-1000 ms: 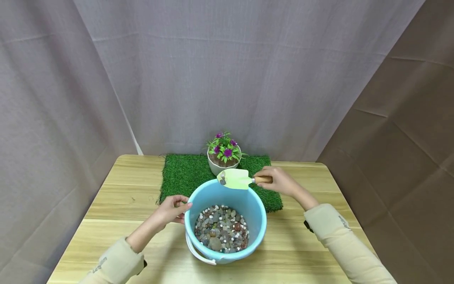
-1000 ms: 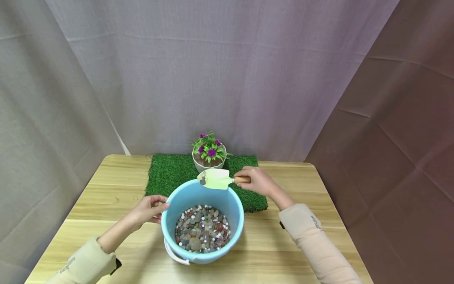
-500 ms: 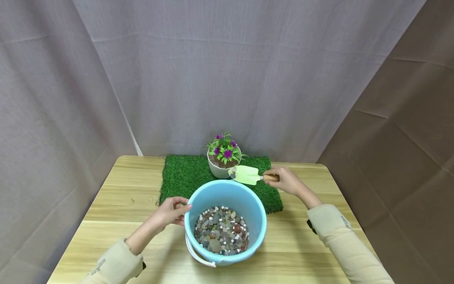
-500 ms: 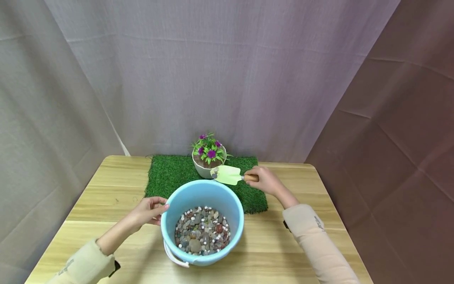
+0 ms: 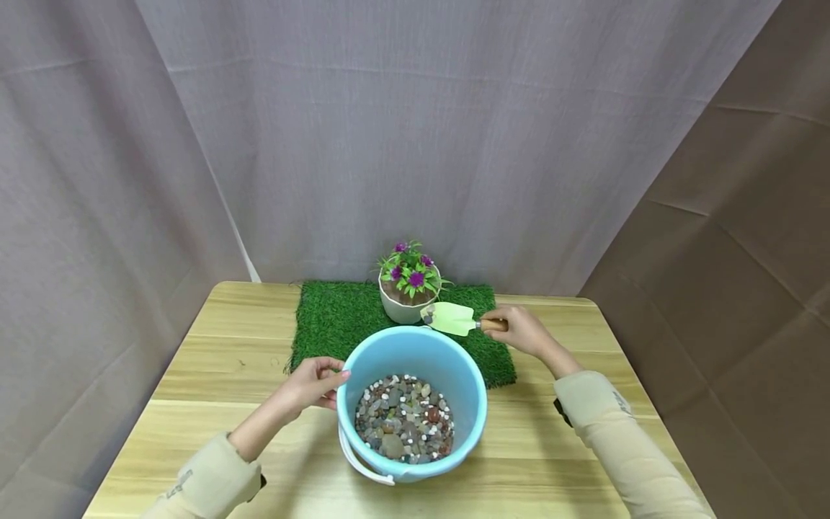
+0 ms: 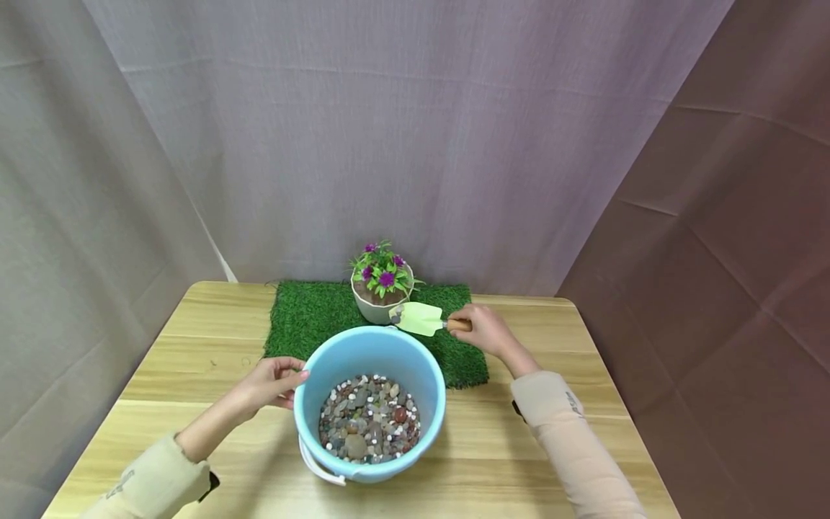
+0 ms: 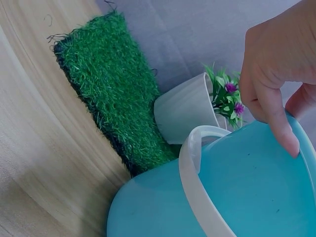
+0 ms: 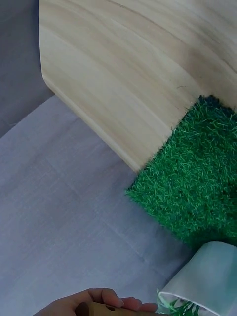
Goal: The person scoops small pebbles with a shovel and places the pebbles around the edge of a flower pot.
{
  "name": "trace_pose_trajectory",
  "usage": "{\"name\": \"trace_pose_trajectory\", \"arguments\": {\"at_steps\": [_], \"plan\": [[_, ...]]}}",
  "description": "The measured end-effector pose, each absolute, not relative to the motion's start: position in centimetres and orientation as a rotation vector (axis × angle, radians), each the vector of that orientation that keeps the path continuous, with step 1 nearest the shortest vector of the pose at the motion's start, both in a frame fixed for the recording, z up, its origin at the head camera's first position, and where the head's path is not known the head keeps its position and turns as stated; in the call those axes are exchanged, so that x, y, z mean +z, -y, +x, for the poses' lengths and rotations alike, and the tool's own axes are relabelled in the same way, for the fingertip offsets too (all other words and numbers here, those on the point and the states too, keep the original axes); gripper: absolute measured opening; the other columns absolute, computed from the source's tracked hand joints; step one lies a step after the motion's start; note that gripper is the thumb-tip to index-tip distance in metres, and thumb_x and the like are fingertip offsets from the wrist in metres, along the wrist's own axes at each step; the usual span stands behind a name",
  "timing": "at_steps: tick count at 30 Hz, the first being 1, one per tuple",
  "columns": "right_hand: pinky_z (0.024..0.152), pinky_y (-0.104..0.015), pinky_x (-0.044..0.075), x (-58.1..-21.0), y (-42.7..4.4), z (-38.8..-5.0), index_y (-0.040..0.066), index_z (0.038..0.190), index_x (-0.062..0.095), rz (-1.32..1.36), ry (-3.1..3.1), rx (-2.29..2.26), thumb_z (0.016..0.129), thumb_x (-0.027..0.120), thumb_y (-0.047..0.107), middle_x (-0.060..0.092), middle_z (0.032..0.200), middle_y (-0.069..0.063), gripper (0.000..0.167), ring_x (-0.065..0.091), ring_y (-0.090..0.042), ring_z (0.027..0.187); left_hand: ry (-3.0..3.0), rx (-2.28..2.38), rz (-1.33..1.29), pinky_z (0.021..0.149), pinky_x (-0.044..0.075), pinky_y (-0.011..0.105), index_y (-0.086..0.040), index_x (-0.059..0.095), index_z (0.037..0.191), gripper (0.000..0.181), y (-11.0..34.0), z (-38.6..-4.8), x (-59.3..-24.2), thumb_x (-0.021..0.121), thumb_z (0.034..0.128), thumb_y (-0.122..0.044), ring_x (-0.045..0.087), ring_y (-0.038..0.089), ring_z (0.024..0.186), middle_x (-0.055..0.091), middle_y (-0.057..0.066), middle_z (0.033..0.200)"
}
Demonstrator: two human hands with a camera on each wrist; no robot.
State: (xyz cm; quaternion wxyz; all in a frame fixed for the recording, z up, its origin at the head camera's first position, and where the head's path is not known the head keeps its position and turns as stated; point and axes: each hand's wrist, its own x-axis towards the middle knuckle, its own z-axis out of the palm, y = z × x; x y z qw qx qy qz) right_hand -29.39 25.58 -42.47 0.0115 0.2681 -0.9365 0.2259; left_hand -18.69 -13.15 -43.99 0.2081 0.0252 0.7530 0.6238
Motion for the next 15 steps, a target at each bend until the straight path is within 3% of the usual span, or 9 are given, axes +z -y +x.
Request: {"name": "trace_pose_trajectory", "arguments": {"at_steps": [10,15], "plan": [[0.052,-0.021,0.044,-43.1,-24.6,-30.6,-0.004,0.107,0.068,0.734,2.955,0.651,0.082,0.07,0.011,0.062,0.075,-0.006,0.029,0.047,-0.01,0.06,-2.099,1.743,0.069,0.062,0.063,0.027,0.016,0.047,0.12,0.039,13.1,-18.7,-43.9,0.054,0.0952,-0.013,0.062,0.007,0.06,0.064,0.013,0.083],[0.05,-0.022,0.041,-43.2,-24.1,-31.2,-0.005,0.107,0.068,0.709,2.967,0.659,0.083,0.068,0.011,0.062,0.072,-0.007,0.028,0.045,-0.012,0.058,-2.088,1.754,0.071,0.061,0.063,0.026,0.017,0.047,0.12,0.039,13.2,-18.6,-43.9,0.054,0.0953,-0.012,0.062,0.007,0.06,0.066,0.02,0.087]]}}
